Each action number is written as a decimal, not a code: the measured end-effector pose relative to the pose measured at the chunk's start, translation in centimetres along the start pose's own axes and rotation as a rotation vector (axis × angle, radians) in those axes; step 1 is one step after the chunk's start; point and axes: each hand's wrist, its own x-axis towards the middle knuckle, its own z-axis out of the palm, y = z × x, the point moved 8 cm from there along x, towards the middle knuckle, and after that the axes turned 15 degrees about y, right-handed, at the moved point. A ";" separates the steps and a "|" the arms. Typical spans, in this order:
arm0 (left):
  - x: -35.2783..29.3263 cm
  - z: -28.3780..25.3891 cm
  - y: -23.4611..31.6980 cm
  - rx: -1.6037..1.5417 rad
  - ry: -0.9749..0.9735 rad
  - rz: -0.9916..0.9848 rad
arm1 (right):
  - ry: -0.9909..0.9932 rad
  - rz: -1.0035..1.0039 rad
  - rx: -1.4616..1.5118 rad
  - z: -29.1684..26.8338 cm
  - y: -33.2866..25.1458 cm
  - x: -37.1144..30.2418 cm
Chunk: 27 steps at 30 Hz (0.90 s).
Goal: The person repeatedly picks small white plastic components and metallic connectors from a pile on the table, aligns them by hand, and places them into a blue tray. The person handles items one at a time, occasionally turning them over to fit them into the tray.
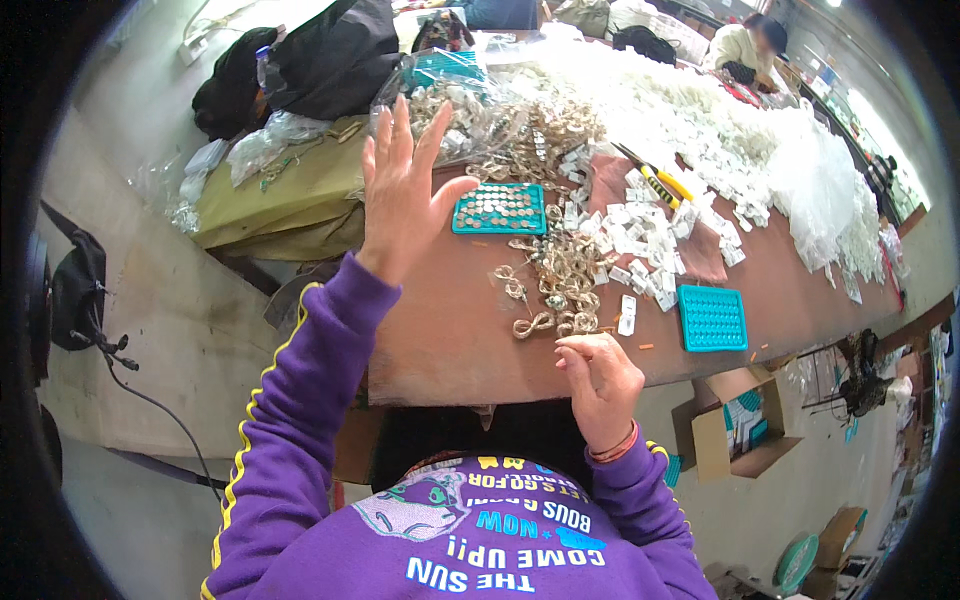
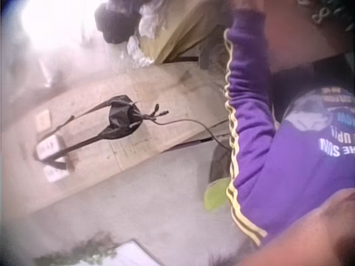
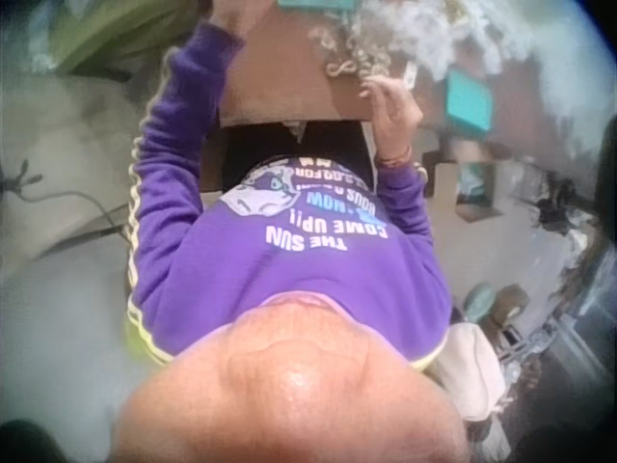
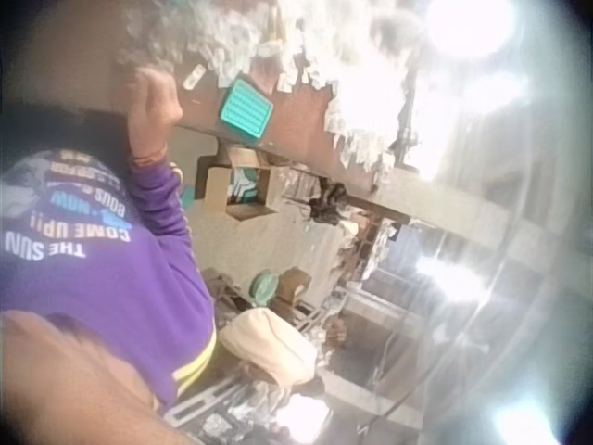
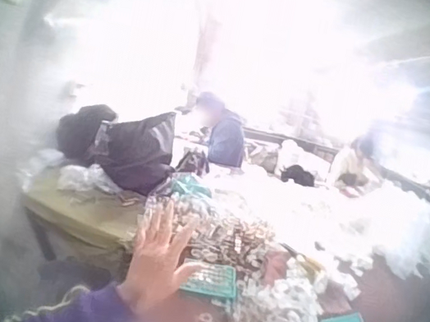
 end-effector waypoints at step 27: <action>-9.4 2.7 1.5 -0.414 -0.701 -0.341 | 0.009 -0.121 -0.781 -5.1 6.9 3.3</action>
